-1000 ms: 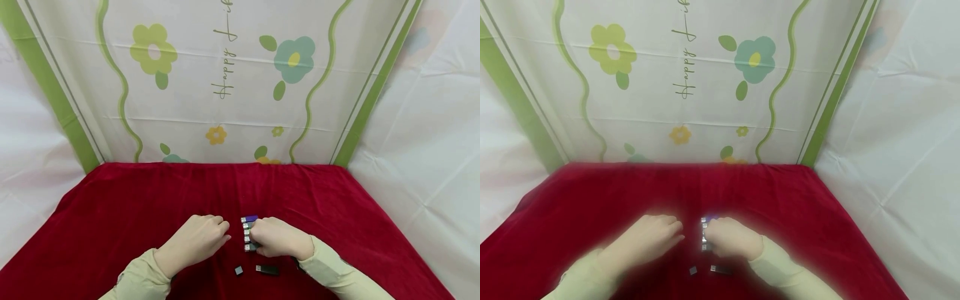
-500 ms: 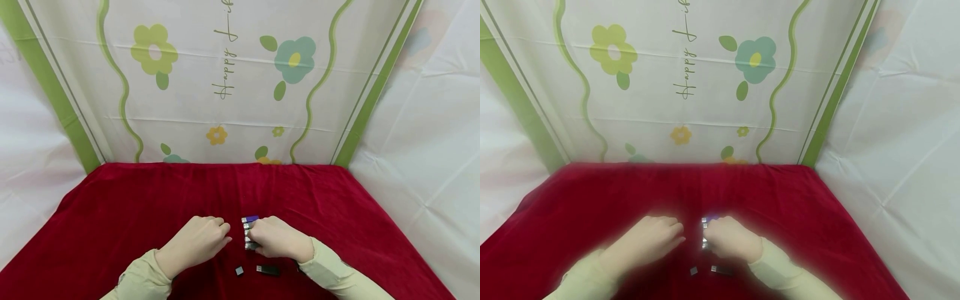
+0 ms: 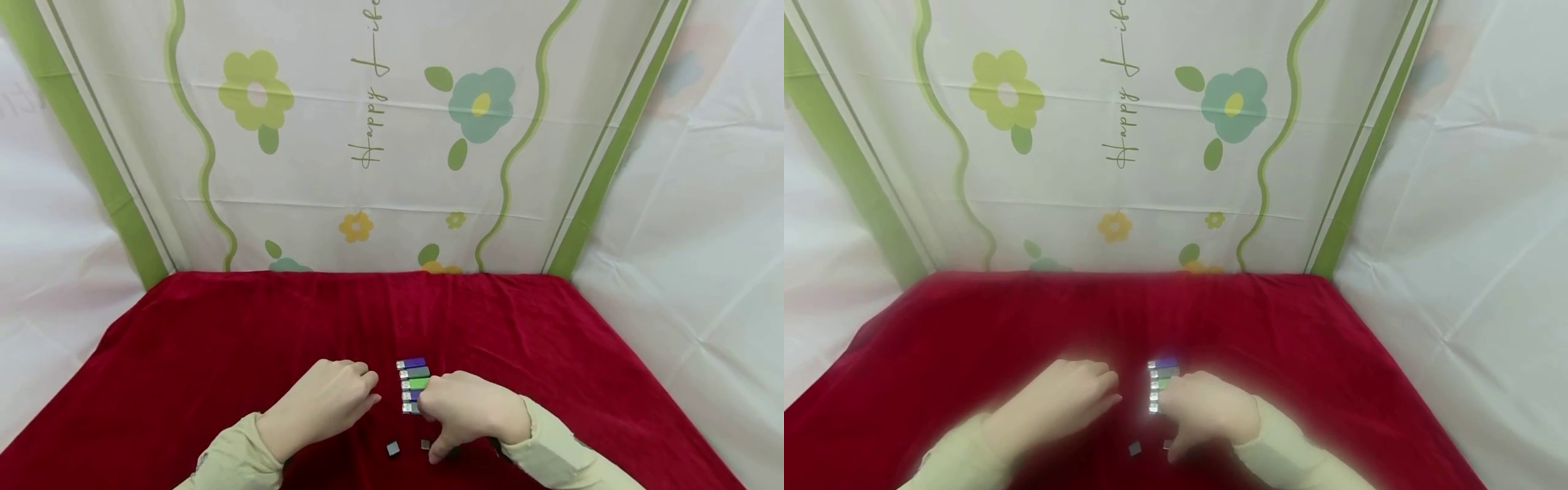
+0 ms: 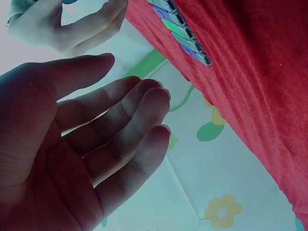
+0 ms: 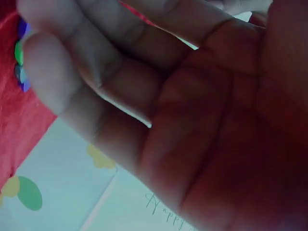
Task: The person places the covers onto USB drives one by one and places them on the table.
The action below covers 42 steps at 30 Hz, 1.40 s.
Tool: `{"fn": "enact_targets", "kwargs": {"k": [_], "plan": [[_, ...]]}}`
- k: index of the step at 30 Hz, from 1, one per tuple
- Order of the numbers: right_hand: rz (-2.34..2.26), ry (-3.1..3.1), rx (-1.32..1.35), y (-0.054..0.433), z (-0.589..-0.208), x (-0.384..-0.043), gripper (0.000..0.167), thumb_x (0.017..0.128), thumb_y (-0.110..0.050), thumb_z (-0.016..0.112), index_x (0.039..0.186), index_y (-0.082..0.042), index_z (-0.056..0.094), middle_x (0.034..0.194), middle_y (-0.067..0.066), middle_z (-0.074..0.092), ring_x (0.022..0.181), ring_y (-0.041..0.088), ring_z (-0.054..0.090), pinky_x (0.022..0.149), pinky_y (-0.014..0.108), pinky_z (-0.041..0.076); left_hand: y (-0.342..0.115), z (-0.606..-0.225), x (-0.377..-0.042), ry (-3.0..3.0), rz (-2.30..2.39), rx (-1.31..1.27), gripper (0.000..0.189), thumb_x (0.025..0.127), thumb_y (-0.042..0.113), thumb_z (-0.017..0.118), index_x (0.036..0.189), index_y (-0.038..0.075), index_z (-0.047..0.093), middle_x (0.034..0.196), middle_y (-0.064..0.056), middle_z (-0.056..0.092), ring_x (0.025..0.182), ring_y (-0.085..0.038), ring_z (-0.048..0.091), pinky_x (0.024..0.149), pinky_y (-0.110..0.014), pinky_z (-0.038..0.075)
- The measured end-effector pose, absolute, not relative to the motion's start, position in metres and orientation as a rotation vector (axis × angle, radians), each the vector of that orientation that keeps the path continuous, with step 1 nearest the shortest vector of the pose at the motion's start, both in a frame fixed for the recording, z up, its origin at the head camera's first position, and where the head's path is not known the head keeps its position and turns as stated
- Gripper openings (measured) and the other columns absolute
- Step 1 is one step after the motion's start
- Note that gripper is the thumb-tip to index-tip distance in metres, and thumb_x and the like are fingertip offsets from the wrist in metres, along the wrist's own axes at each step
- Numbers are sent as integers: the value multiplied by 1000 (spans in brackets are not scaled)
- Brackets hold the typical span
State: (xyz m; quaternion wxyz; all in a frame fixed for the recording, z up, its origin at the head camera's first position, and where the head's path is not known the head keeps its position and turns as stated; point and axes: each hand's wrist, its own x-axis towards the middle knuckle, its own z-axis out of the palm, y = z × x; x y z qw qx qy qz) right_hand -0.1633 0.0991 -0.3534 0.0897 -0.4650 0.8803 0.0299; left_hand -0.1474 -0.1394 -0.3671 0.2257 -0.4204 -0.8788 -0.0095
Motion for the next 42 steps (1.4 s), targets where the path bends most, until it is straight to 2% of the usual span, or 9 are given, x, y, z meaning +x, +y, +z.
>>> {"fn": "enact_targets", "kwargs": {"k": [9, 18, 29, 34, 37, 42], "plan": [[221, 2603, -1378, 92, -362, -156, 59, 63, -50, 89, 48, -21, 41, 42, -13, 32, 45, 2, 33, 41, 19, 29, -140, -366, -146, -2462, -24, -1151, 32, 85, 26, 76, 66, 17, 53, 59, 8, 41, 49, -5, 34, 43, -16, 29], [231, 2565, -1412, 87, -369, -157, 54, 64, -42, 92, 47, -21, 45, 41, -14, 35, 44, -1, 36, 42, 17, 32, -140, -365, -143, -2444, -18, -1153, 33, 84, 25, 77, 65, 16, 51, 59, 7, 41, 48, -6, 35, 41, -18, 29], [177, 2541, -1518, 87, -369, -162, 55, 64, -24, 90, 49, -21, 37, 45, -13, 25, 50, 3, 22, 42, 18, 26, -139, -370, -142, -2476, -32, -1193, 31, 84, 25, 77, 66, 17, 53, 60, 7, 44, 48, -5, 39, 42, -18, 32], [73, 2569, -1571, 90, -360, -167, 52, 64, -20, 85, 51, -21, 35, 47, -14, 21, 52, 2, 17, 42, 17, 22, -139, -374, -140, -2505, -36, -1196, 33, 83, 26, 78, 65, 17, 52, 59, 8, 41, 47, -4, 35, 42, -18, 30], [-27, 2594, -1569, 96, -350, -172, 44, 66, -19, 83, 55, -21, 40, 49, -15, 22, 52, 1, 17, 43, 17, 21, -138, -375, -140, -2533, -55, -1204, 34, 84, 27, 78, 65, 18, 51, 59, 8, 39, 48, -3, 34, 42, -17, 29], [-212, 2663, -1524, 111, -330, -177, 33, 69, -16, 81, 68, -21, 48, 55, -16, 32, 52, -2, 25, 45, 15, 26, -135, -376, -136, -2597, -85, -1245, 34, 86, 29, 76, 65, 20, 51, 59, 10, 39, 49, -2, 35, 43, -18, 31]]}}
